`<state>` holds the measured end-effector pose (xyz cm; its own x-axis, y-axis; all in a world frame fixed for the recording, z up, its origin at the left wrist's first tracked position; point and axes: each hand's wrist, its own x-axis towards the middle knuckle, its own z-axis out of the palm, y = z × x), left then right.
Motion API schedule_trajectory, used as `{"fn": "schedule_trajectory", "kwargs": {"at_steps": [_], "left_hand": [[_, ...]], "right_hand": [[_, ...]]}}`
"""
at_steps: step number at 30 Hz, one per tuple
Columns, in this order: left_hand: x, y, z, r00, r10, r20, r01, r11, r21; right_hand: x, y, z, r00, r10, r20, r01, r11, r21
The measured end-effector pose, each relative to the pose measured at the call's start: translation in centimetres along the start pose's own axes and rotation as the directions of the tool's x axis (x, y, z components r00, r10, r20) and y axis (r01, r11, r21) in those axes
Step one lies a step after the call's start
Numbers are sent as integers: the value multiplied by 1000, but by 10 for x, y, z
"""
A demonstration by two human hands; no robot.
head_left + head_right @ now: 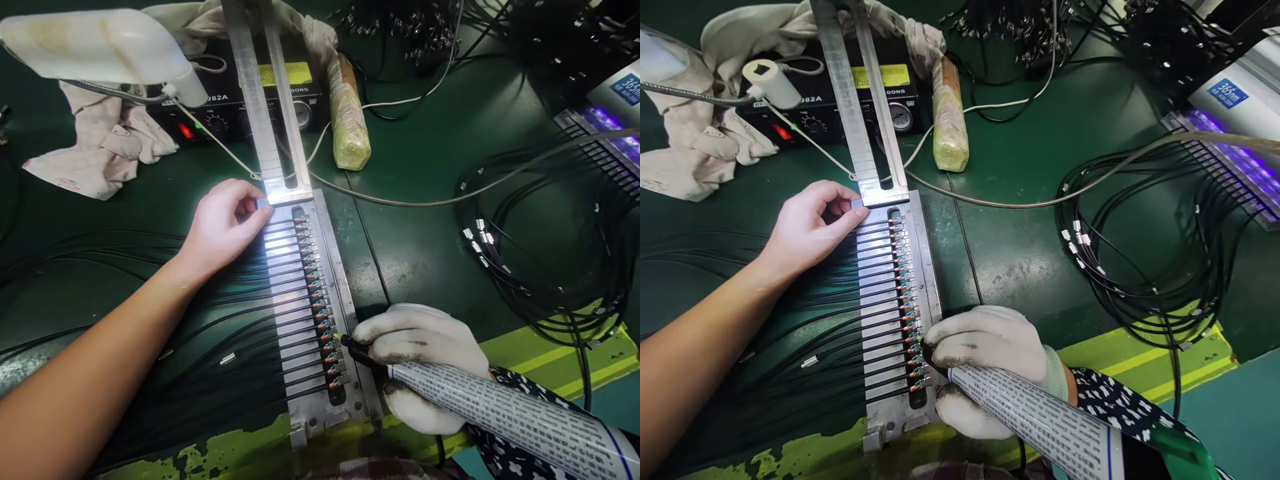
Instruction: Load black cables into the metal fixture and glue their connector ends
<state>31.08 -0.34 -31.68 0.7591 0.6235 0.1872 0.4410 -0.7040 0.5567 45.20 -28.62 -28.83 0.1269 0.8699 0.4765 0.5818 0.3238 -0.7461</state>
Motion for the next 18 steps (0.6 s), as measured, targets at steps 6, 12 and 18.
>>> {"fn": "schedule_trajectory", "kwargs": {"at_steps": [6, 12, 18], "left_hand": [[0, 1, 0, 1000, -20, 7, 20, 1000, 12], [0, 1, -1, 1000, -20, 11, 20, 1000, 13], [0, 0, 0, 1000, -18, 9, 18, 1000, 3]], "right_hand": [[-2, -3, -1, 1000, 9, -1, -9, 1000, 19], [-5, -1, 1, 1000, -22, -22, 23, 999, 48], [-7, 0, 1, 1000, -4, -7, 4, 998, 58]]}}
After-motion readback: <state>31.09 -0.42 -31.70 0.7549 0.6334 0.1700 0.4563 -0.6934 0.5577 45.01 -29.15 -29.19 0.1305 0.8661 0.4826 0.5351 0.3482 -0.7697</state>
